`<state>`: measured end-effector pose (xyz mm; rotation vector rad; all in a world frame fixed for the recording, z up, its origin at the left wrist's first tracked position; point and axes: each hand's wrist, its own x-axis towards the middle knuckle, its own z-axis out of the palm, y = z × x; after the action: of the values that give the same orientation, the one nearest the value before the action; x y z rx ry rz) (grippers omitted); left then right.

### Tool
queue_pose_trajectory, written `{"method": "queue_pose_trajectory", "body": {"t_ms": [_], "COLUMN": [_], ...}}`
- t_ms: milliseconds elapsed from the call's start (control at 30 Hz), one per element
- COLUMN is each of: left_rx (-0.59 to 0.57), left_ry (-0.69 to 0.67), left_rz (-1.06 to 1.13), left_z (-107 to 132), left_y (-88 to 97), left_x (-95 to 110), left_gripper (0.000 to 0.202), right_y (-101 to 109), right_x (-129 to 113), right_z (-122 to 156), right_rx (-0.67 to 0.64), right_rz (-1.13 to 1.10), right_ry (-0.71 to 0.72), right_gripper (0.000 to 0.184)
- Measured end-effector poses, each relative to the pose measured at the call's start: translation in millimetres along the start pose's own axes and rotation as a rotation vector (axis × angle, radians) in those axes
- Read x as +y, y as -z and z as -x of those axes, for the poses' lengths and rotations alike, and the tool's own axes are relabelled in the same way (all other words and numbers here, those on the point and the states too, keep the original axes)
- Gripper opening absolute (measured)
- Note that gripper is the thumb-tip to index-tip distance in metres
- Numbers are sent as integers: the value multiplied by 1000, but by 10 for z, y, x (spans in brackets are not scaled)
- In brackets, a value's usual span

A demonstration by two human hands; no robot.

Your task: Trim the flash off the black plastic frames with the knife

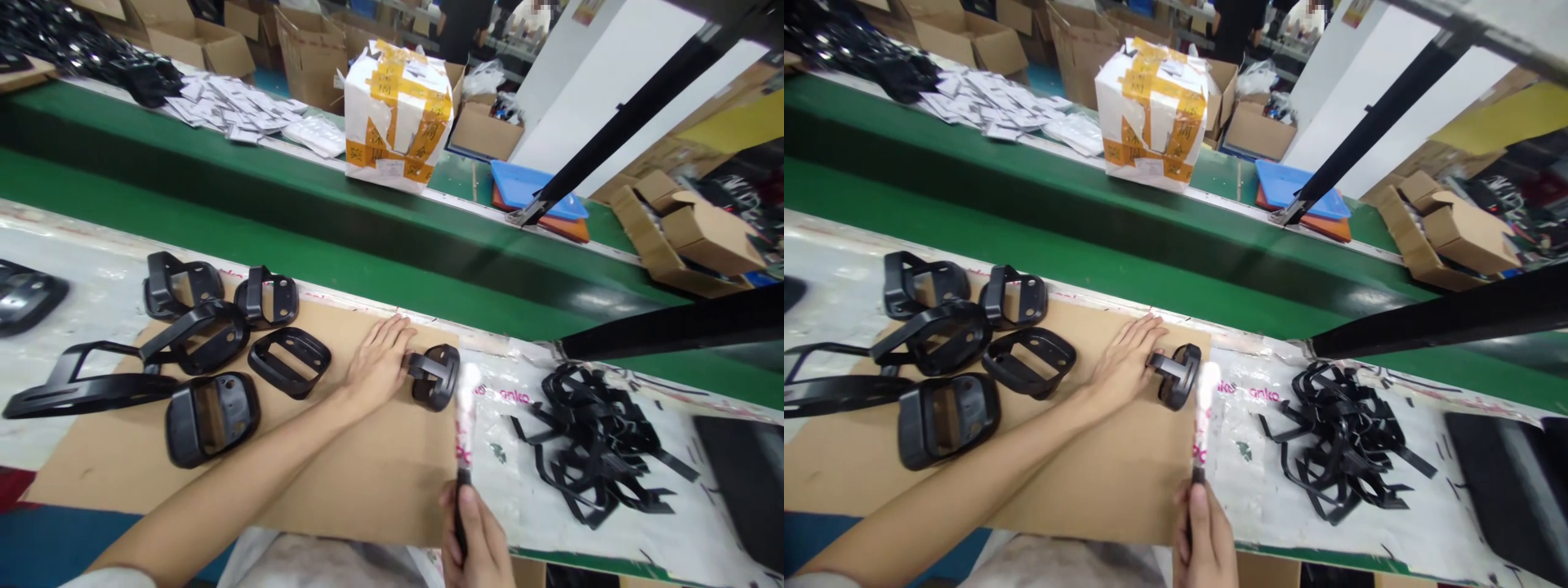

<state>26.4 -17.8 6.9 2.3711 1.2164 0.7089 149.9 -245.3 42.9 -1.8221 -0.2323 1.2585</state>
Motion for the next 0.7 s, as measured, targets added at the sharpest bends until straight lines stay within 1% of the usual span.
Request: {"method": "queue_pose_trajectory", "body": {"t_ms": [67,133,200,300,333,400,467,500,533,633,667,700], "left_rx": [10,15,8,-3,-3,2,1,-2,-2,-4,-3,1], "left_ry": [-7,-4,-4,-2,-2,-3,-5,-3,-1,1,0,0], "left_rz": [-6,-3,1,-1,-1,-1,0,0,-1,-7,-4,8], "left_z": [3,8,13,16,16,14,13,13,14,19,20,19], "left_y": [-7,-9,-5,4,6,6,3,0,-4,-16,-17,-15], "left_x": [-1,-2,-4,-7,-7,-5,-2,-2,-2,-10,-16,-23], "left_gripper": [42,42,45,48,49,48,48,48,47,49,49,49], "right_y": [17,1,-8,41,65,90,72,54,39,55,86,124], "right_x": [12,25,16,-31,-39,-26,19,42,59,62,51,38], "right_z": [20,22,2,-28,-30,-24,-18,-21,-30,-82,-104,-128], "right_rx": [9,-12,-36,-42,-36,-26,-36,-54,-77,-154,-171,-179], "right_rz": [-136,-172,-89,31,34,-39,-100,-83,-36,122,126,112], "right_ry": [38,45,-8,-93,-86,-3,82,84,50,-122,-138,-121], "right_gripper": [64,69,68,63,62,62,65,67,69,69,68,67]}}
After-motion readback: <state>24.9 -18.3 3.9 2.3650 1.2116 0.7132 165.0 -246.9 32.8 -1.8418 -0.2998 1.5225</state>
